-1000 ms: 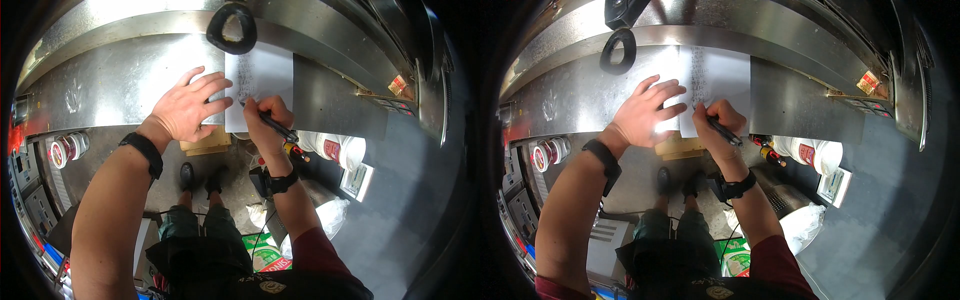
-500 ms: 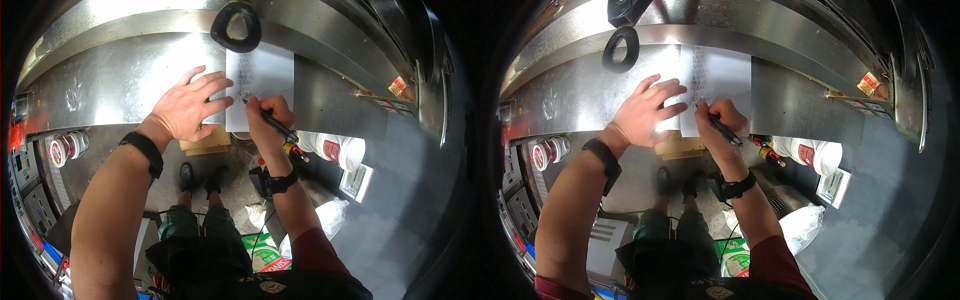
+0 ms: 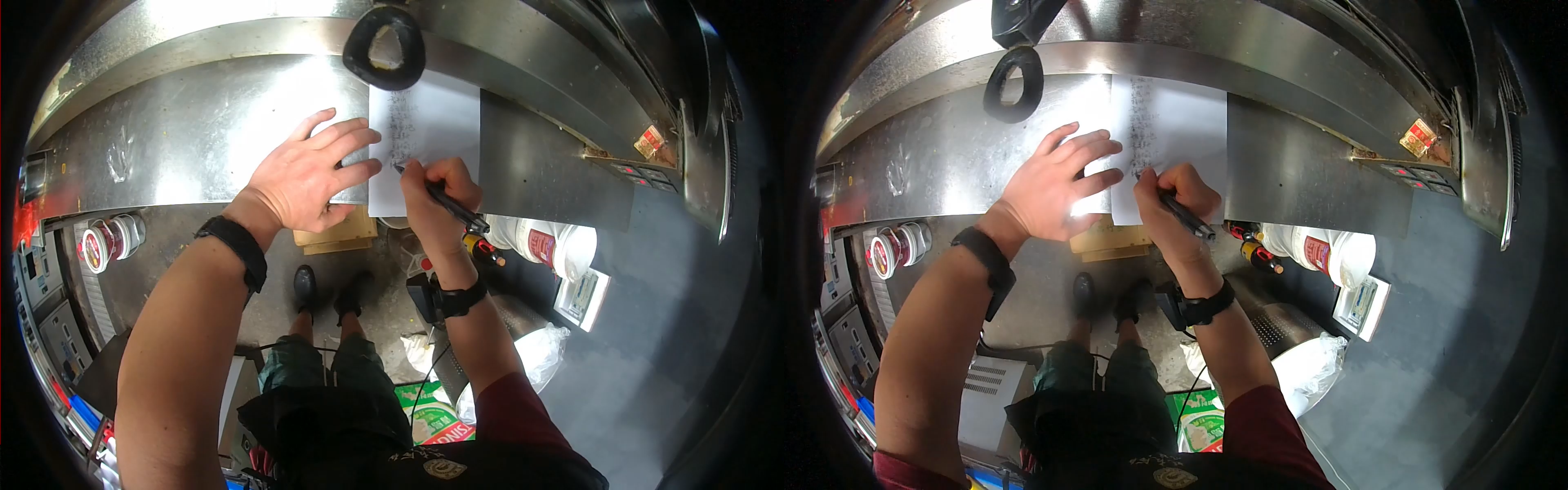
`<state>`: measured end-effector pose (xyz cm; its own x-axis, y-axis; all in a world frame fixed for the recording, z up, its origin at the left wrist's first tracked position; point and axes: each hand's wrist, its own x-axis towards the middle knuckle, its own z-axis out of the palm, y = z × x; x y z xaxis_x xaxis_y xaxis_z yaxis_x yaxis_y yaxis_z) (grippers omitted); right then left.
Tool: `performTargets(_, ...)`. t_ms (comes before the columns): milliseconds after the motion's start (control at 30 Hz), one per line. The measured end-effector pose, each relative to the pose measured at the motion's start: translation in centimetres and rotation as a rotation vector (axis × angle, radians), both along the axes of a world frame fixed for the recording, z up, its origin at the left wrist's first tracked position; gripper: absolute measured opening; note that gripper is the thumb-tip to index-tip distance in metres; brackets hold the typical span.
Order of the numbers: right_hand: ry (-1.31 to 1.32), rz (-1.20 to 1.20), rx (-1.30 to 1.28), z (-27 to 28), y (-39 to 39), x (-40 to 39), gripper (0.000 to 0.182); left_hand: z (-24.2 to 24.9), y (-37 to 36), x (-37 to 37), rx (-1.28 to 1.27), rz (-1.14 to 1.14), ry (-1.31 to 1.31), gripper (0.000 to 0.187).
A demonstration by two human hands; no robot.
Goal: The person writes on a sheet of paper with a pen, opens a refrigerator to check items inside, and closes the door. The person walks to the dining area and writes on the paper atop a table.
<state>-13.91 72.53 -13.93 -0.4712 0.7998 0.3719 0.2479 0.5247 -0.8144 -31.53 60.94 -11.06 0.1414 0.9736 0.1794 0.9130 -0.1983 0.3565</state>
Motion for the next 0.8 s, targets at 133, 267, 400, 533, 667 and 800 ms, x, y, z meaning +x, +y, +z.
performTargets(133,-0.04,0.005,0.002,0.6,-0.1,0.0,0.032,0.0,0.0,-0.1,0.001,-0.005,0.003,0.056)
performTargets(267,-0.024,-0.055,-0.003,0.4,-0.2,-0.1,0.031,0.0,0.0,0.0,0.008,0.002,-0.002,0.056)
performTargets(400,-0.029,-0.009,-0.016,0.1,0.1,0.3,0.029,-0.1,0.0,0.0,-0.001,0.001,-0.004,0.055)
performTargets(533,0.141,-0.047,-0.209,0.0,0.7,0.5,0.028,0.0,0.0,0.0,-0.01,0.0,-0.021,0.055)
performTargets(667,0.121,-0.006,-0.335,2.0,1.6,0.8,0.028,0.1,0.0,0.1,-0.009,-0.016,-0.001,0.055)
performTargets(800,0.12,0.006,-0.266,1.2,1.7,0.7,0.027,-0.2,0.0,0.2,0.025,-0.013,-0.01,0.054)
